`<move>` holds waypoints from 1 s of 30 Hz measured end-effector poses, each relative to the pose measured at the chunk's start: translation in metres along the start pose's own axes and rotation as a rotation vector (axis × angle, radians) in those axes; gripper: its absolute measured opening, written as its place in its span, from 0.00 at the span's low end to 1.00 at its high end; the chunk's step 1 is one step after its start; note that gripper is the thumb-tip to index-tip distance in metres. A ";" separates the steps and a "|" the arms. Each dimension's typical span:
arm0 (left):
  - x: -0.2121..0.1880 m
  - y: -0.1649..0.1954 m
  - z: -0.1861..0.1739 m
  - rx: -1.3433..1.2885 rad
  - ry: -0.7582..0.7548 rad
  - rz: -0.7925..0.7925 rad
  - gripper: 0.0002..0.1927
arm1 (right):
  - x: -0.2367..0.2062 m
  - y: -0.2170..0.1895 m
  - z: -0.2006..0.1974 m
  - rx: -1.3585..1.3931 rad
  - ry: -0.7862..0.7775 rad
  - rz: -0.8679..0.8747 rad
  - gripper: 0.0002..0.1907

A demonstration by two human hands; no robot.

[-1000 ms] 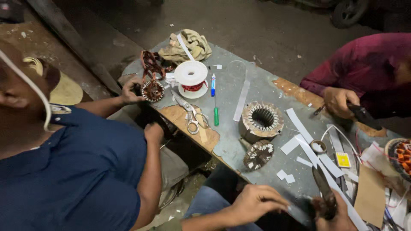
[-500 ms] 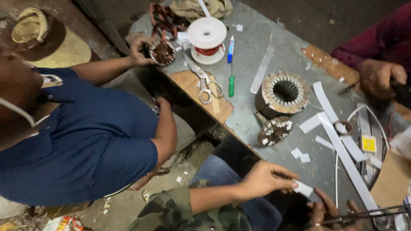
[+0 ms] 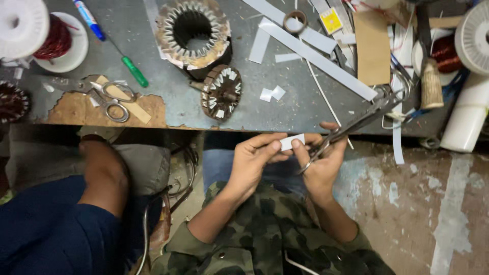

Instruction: The person cuts white strips with shears and inserts them into the slots of a motor rotor. They repeat this process multiple times, handling the rotor and strips by hand.

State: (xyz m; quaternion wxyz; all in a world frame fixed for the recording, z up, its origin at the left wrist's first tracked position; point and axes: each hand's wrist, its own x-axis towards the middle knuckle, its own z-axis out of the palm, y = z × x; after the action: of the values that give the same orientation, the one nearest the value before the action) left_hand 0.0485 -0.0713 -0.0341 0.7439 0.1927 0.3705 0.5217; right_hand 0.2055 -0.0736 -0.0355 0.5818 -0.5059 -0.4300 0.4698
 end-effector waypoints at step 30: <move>-0.005 0.008 0.006 0.033 -0.030 0.089 0.20 | -0.011 -0.011 0.017 0.204 0.036 0.025 0.33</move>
State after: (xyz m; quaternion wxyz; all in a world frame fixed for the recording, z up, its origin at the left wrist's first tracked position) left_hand 0.0471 -0.0718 -0.0230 0.7220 0.2290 0.3591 0.5453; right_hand 0.1878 -0.0813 -0.0225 0.6319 -0.4577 -0.3633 0.5091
